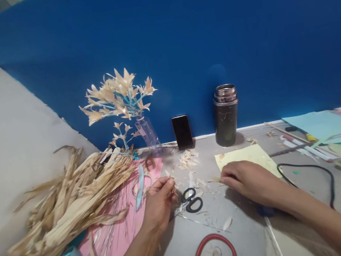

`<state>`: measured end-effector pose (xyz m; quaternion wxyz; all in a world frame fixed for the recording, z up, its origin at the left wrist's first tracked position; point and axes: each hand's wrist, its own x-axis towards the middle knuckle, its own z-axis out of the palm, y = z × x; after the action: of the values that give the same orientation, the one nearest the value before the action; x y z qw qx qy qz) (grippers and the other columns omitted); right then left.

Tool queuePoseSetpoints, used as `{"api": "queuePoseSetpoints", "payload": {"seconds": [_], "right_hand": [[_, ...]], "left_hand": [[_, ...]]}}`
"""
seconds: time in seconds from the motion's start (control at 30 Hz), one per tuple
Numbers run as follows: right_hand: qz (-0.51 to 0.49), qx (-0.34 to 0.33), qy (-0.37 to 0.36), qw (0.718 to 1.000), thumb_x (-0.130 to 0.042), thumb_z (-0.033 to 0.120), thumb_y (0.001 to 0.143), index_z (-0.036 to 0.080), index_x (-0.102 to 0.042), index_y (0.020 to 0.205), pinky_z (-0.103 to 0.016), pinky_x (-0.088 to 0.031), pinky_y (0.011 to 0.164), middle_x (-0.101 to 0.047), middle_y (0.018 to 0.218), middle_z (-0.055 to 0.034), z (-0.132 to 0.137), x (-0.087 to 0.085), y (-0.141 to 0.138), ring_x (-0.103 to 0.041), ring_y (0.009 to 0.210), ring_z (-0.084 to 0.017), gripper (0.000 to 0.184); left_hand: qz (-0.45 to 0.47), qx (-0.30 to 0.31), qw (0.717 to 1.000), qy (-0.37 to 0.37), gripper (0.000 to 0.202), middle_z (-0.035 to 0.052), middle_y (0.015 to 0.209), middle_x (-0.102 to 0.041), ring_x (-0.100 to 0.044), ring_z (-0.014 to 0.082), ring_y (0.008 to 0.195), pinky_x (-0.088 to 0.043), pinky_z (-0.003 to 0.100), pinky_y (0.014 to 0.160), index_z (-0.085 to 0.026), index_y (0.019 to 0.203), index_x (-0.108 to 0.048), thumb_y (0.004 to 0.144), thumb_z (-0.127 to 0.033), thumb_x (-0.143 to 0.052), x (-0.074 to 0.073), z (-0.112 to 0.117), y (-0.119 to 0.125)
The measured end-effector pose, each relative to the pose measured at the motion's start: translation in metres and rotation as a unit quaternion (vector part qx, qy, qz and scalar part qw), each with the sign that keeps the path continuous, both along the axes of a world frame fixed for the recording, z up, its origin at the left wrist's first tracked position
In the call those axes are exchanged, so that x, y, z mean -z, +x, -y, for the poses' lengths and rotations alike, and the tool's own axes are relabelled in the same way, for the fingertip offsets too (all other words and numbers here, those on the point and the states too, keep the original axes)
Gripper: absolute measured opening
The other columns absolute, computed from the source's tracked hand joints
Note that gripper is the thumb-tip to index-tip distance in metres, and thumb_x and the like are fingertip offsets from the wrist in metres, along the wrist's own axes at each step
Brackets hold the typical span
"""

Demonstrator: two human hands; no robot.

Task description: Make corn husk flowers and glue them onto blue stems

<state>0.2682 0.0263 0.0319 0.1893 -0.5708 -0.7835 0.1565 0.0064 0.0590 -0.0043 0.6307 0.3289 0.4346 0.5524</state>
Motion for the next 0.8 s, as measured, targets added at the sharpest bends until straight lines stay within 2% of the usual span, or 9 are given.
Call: {"api": "queuePoseSetpoints", "payload": {"seconds": [0.07, 0.13, 0.2, 0.3, 0.43, 0.57, 0.63, 0.7, 0.8], "right_hand": [[0.055, -0.045, -0.016, 0.997, -0.055, 0.025, 0.091, 0.022, -0.069, 0.070, -0.027, -0.041, 0.055, -0.073, 0.069, -0.0028, -0.024, -0.010, -0.013, -0.064, 0.061, -0.019, 0.025], [0.061, -0.067, -0.003, 0.996, -0.060, 0.018, 0.084, 0.022, -0.073, 0.074, -0.025, -0.042, 0.057, -0.076, 0.077, -0.0036, -0.049, -0.014, -0.032, -0.067, 0.066, -0.019, 0.017], [0.071, -0.089, 0.010, 0.993, -0.066, 0.013, 0.078, 0.023, -0.076, 0.080, -0.025, -0.043, 0.062, -0.077, 0.085, -0.0042, -0.070, -0.012, -0.054, -0.069, 0.077, -0.021, 0.014], [0.091, -0.115, 0.024, 0.989, -0.067, 0.006, 0.074, 0.024, -0.077, 0.082, -0.023, -0.043, 0.063, -0.075, 0.087, -0.0014, -0.088, -0.002, -0.081, -0.070, 0.077, -0.019, 0.022], [0.109, -0.124, 0.030, 0.986, -0.062, 0.006, 0.079, 0.023, -0.074, 0.074, -0.023, -0.042, 0.061, -0.071, 0.085, -0.0016, -0.098, 0.010, -0.093, -0.069, 0.072, -0.017, 0.022], [0.118, -0.132, -0.002, 0.984, -0.071, 0.007, 0.070, 0.020, -0.068, 0.064, -0.024, -0.036, 0.051, -0.070, 0.074, -0.0039, -0.109, 0.012, -0.088, -0.064, 0.060, -0.016, 0.015], [0.109, -0.135, -0.010, 0.985, -0.070, 0.007, 0.069, 0.019, -0.068, 0.067, -0.024, -0.035, 0.052, -0.071, 0.074, -0.0040, -0.110, 0.006, -0.083, -0.063, 0.061, -0.017, 0.013], [0.087, -0.133, -0.010, 0.987, -0.067, 0.010, 0.075, 0.018, -0.067, 0.073, -0.024, -0.037, 0.055, -0.071, 0.076, -0.0043, -0.104, -0.004, -0.078, -0.063, 0.065, -0.017, 0.009], [0.039, -0.124, -0.014, 0.991, -0.059, 0.020, 0.086, 0.019, -0.066, 0.079, -0.024, -0.041, 0.059, -0.071, 0.076, -0.0021, -0.077, -0.022, -0.071, -0.063, 0.068, -0.016, 0.009]], "left_hand": [[-0.003, -0.004, 1.000, -0.002, 0.031, -0.0046, 0.057, -0.056, -0.047, 0.0058, 0.047, -0.035, 0.019, 0.047, -0.014, 0.072, -0.066, 0.058, -0.031, -0.088, 0.002, -0.001, 0.001], [-0.007, -0.013, 1.000, 0.003, 0.032, -0.0047, 0.056, -0.056, -0.047, 0.0056, 0.047, -0.034, 0.019, 0.046, -0.014, 0.072, -0.066, 0.057, -0.032, -0.088, 0.004, -0.002, 0.001], [-0.012, -0.018, 1.000, 0.010, 0.032, -0.0049, 0.055, -0.055, -0.047, 0.0058, 0.047, -0.034, 0.019, 0.046, -0.014, 0.072, -0.066, 0.058, -0.032, -0.088, 0.006, -0.003, 0.001], [-0.012, -0.016, 1.000, 0.010, 0.031, -0.0053, 0.054, -0.054, -0.047, 0.0059, 0.047, -0.033, 0.018, 0.046, -0.014, 0.073, -0.065, 0.060, -0.031, -0.086, 0.007, -0.004, 0.000], [-0.008, -0.013, 1.000, 0.003, 0.030, -0.0050, 0.055, -0.055, -0.047, 0.0058, 0.046, -0.033, 0.018, 0.046, -0.014, 0.075, -0.065, 0.060, -0.030, -0.086, 0.008, -0.004, 0.000], [0.000, -0.019, 1.000, -0.002, 0.030, -0.0050, 0.056, -0.055, -0.047, 0.0058, 0.047, -0.033, 0.018, 0.045, -0.014, 0.075, -0.064, 0.061, -0.030, -0.085, 0.010, -0.006, -0.001], [0.005, -0.022, 1.000, -0.002, 0.030, -0.0047, 0.058, -0.056, -0.048, 0.0056, 0.048, -0.033, 0.017, 0.045, -0.015, 0.076, -0.063, 0.063, -0.031, -0.085, 0.011, -0.006, -0.002], [0.023, -0.013, 1.000, -0.011, 0.031, -0.0038, 0.062, -0.058, -0.049, 0.0054, 0.049, -0.034, 0.017, 0.045, -0.015, 0.076, -0.062, 0.064, -0.032, -0.085, 0.010, -0.006, -0.002], [0.078, 0.034, 0.995, -0.057, 0.035, -0.0025, 0.068, -0.060, -0.052, 0.0051, 0.052, -0.038, 0.016, 0.048, -0.015, 0.075, -0.060, 0.062, -0.030, -0.088, 0.007, 0.000, -0.001]]}}
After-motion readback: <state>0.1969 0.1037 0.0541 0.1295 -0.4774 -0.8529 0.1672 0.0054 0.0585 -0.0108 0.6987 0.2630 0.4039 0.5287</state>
